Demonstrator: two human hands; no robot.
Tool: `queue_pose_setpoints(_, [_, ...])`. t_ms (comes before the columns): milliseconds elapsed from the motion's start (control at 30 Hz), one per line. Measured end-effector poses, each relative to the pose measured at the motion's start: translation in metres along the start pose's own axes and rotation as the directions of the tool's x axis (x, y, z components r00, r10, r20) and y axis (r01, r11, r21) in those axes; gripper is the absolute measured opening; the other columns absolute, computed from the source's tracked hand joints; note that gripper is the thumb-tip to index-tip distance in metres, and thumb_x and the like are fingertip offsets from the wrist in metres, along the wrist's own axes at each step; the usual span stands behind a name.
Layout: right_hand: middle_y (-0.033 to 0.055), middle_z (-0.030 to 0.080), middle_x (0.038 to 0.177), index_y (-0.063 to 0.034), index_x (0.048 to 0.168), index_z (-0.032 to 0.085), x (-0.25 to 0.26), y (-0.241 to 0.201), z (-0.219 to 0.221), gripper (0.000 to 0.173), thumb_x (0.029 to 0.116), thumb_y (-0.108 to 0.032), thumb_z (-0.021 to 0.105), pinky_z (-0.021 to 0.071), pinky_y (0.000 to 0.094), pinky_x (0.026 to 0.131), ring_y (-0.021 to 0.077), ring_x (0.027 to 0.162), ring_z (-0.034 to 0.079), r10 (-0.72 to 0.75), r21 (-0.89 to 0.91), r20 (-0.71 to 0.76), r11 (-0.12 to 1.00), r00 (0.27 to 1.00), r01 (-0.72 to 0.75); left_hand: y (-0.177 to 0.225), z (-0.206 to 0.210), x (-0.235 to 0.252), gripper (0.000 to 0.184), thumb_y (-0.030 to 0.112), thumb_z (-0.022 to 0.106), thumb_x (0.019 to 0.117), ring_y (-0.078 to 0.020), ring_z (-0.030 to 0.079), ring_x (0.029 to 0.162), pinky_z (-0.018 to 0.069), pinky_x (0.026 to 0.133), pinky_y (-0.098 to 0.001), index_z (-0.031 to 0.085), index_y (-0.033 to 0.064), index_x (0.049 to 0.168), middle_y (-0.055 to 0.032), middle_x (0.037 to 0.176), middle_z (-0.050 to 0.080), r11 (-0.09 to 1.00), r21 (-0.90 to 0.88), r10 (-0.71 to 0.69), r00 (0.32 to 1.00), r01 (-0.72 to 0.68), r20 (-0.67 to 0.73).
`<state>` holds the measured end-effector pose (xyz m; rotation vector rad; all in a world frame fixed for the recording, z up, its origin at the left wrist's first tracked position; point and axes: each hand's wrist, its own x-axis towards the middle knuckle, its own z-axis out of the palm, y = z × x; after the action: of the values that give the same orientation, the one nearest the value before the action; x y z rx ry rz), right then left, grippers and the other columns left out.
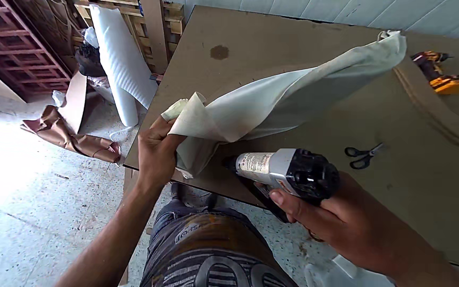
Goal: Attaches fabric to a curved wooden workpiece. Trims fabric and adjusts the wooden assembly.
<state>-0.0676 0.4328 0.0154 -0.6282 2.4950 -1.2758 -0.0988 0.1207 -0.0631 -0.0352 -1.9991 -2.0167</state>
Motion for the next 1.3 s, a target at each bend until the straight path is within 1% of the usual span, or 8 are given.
queue_pose_setpoints(233, [-0.0145, 0.067, 0.08, -0.0341, 0.11, 0.067, 0.034, -0.04, 0.001, 0.029, 0.0991, -0.059, 0.056, 0.0572, 0.0248, 0.053, 0.0025, 0.064, 0.065, 0.055, -0.144, 0.053, 0.988, 0.997, -0.046, -0.002, 0.009, -0.008, 0.026, 0.003, 0.054, 0.0969, -0.0223, 0.069, 0.098, 0.0602, 0.083, -0.0388, 0.075, 0.0014, 0.082, -0.0132, 0.109, 0.072, 0.973, -0.206, -0.106, 0.994, 0.104, 0.006])
queue_pose_setpoints(400, [-0.0101, 0.07, 0.083, -0.0331, 0.114, 0.068, 0.054, -0.069, -0.005, 0.031, 0.0985, -0.058, 0.057, 0.0575, 0.0268, 0.051, 0.0071, 0.06, 0.065, 0.129, -0.161, 0.101, 0.981, 0.986, -0.112, 0.0, -0.004, 0.003, 0.027, 0.007, 0.06, 0.0956, -0.018, 0.069, 0.094, 0.0607, 0.077, -0.0358, 0.072, 0.0062, 0.071, -0.0067, 0.102, 0.073, 0.992, -0.106, -0.066, 0.995, 0.073, 0.07])
queue_pose_setpoints(500, [-0.0132, 0.068, 0.081, -0.0351, 0.112, 0.068, 0.067, -0.084, -0.001, 0.031, 0.0992, -0.059, 0.055, 0.0554, 0.0235, 0.049, 0.0031, 0.059, 0.063, 0.155, -0.226, 0.15, 0.967, 0.976, -0.119, -0.005, -0.017, 0.011, 0.024, 0.009, 0.063, 0.0946, -0.0151, 0.07, 0.09, 0.0612, 0.072, -0.0332, 0.072, 0.009, 0.072, -0.004, 0.101, 0.073, 0.997, -0.056, -0.047, 0.985, 0.057, 0.167])
queue_pose_setpoints(567, [-0.0148, 0.067, 0.079, -0.0352, 0.111, 0.068, 0.075, -0.089, 0.004, 0.03, 0.1002, -0.059, 0.053, 0.0541, 0.023, 0.049, 0.0011, 0.059, 0.062, 0.157, -0.257, 0.17, 0.96, 0.973, -0.11, -0.008, -0.022, 0.014, 0.026, 0.01, 0.065, 0.0939, -0.0153, 0.069, 0.085, 0.0599, 0.067, -0.0325, 0.069, 0.0089, 0.068, -0.0048, 0.098, 0.073, 0.994, -0.092, -0.047, 0.986, 0.062, 0.159])
queue_pose_setpoints(767, [-0.0088, 0.07, 0.083, -0.027, 0.116, 0.069, 0.087, -0.104, 0.008, 0.03, 0.1036, -0.05, 0.054, 0.0565, 0.0282, 0.055, 0.0032, 0.064, 0.065, 0.185, -0.332, 0.223, 0.937, 0.957, -0.104, -0.016, -0.025, 0.019, 0.032, 0.008, 0.066, 0.0918, -0.0218, 0.069, 0.104, 0.0598, 0.084, -0.0378, 0.062, 0.0056, 0.06, -0.0108, 0.107, 0.073, 0.958, -0.258, -0.098, 0.989, 0.124, 0.113])
queue_pose_setpoints(967, [0.0015, 0.073, 0.089, -0.0163, 0.115, 0.07, 0.093, -0.122, 0.016, 0.033, 0.1036, -0.044, 0.057, 0.0591, 0.0357, 0.06, 0.0104, 0.071, 0.069, 0.276, -0.436, 0.208, 0.885, 0.939, -0.164, -0.018, -0.028, 0.021, 0.033, 0.006, 0.067, 0.09, -0.019, 0.067, 0.096, 0.0571, 0.077, -0.0331, 0.06, 0.0068, 0.058, -0.0095, 0.102, 0.073, 0.95, -0.28, -0.106, 0.988, 0.135, 0.115])
queue_pose_setpoints(1133, [0.0017, 0.071, 0.082, -0.017, 0.115, 0.07, 0.09, -0.132, 0.018, 0.035, 0.1041, -0.046, 0.055, 0.0584, 0.0386, 0.058, 0.0114, 0.067, 0.068, 0.291, -0.461, 0.19, 0.87, 0.938, -0.177, -0.019, -0.028, 0.022, 0.034, 0.006, 0.068, 0.0886, -0.0181, 0.067, 0.096, 0.0572, 0.074, -0.0321, 0.057, 0.0085, 0.057, -0.008, 0.101, 0.072, 0.951, -0.282, -0.1, 0.989, 0.126, 0.107])
queue_pose_setpoints(1300, [0.0039, 0.073, 0.091, -0.0158, 0.119, 0.069, 0.09, -0.134, 0.029, 0.032, 0.1044, -0.041, 0.057, 0.0597, 0.038, 0.063, 0.0124, 0.074, 0.07, 0.295, -0.425, 0.212, 0.886, 0.932, -0.184, -0.019, -0.028, 0.02, 0.033, 0.006, 0.068, 0.0869, -0.0181, 0.067, 0.094, 0.0567, 0.073, -0.0328, 0.056, 0.0089, 0.056, -0.0077, 0.099, 0.072, 0.949, -0.285, -0.118, 0.99, 0.135, 0.076])
